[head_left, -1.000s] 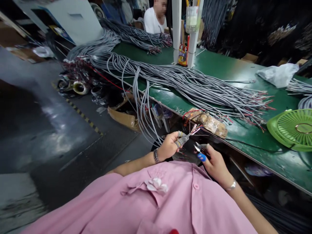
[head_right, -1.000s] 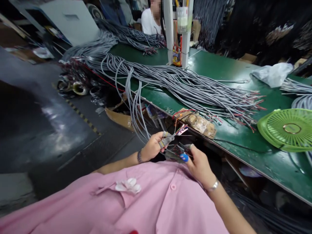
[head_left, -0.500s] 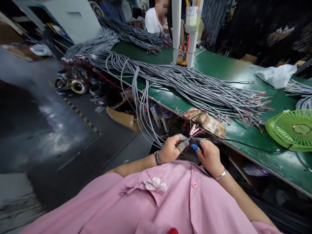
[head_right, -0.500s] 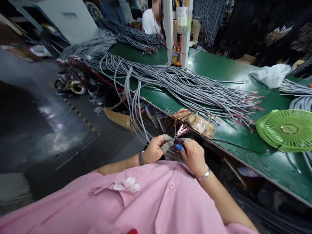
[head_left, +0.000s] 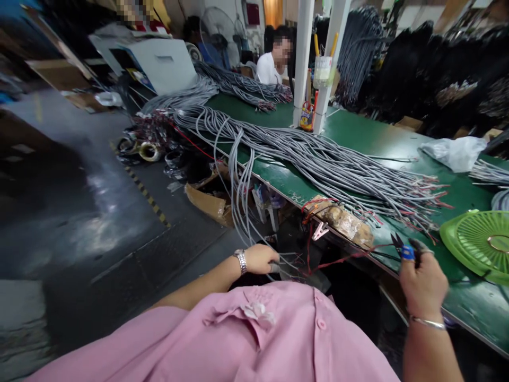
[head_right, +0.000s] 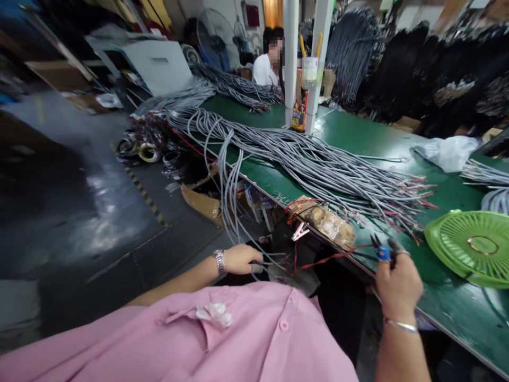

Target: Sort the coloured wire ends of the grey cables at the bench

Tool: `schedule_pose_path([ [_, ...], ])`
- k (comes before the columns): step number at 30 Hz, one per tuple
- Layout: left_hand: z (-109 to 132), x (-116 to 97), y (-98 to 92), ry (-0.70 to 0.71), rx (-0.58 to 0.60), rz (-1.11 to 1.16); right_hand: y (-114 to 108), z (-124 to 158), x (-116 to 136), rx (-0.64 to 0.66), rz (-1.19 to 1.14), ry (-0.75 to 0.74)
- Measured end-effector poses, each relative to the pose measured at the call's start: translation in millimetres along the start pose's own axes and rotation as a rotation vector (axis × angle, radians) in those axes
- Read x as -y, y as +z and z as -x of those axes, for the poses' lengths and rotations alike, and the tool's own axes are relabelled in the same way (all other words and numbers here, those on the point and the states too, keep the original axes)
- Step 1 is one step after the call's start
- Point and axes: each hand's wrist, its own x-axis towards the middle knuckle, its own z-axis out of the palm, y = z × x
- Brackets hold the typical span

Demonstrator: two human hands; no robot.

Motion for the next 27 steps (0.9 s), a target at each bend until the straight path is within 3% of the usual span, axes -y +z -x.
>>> schedule_pose_path([
  [4,-26.0,12.6,-45.0,0.008,-0.159,-0.001,14.1,-28.8,-27.2,0.124,0.227,-0.063],
  [7,-65.2,22.6,-86.1,-0.074,-0.383,0.000,21.5,-33.1,-30.0,0.254,0.223,-0.089],
  [10,-113.8,33.9,-125.2,-0.201,-0.528,-0.103,24.0,-31.2,-31.0,0.274,0.222,-0.068],
  [14,-173.9,45.9,-165.0,-0.276,-0.557,-0.310,23.9,-31.3,-33.4,0.272,0.190,-0.056],
  [17,-203.4,50.8,-183.9,-0.298,-0.529,-0.366,23.3,-32.0,-33.3,0.280,0.160,-0.047],
  [22,-217.5,51.4,-201.4,-0.326,-0.450,-0.430,21.3,-31.8,-31.3,0.282,0.150,-0.047],
  [25,-202.1,52.3,-204.3,-0.317,-0.411,-0.429,21.5,-32.5,-32.3,0.300,0.146,-0.052],
  [27,-181.6,55.5,-204.3,-0.303,-0.451,-0.358,22.9,-33.4,-34.1,0.301,0.137,-0.051],
])
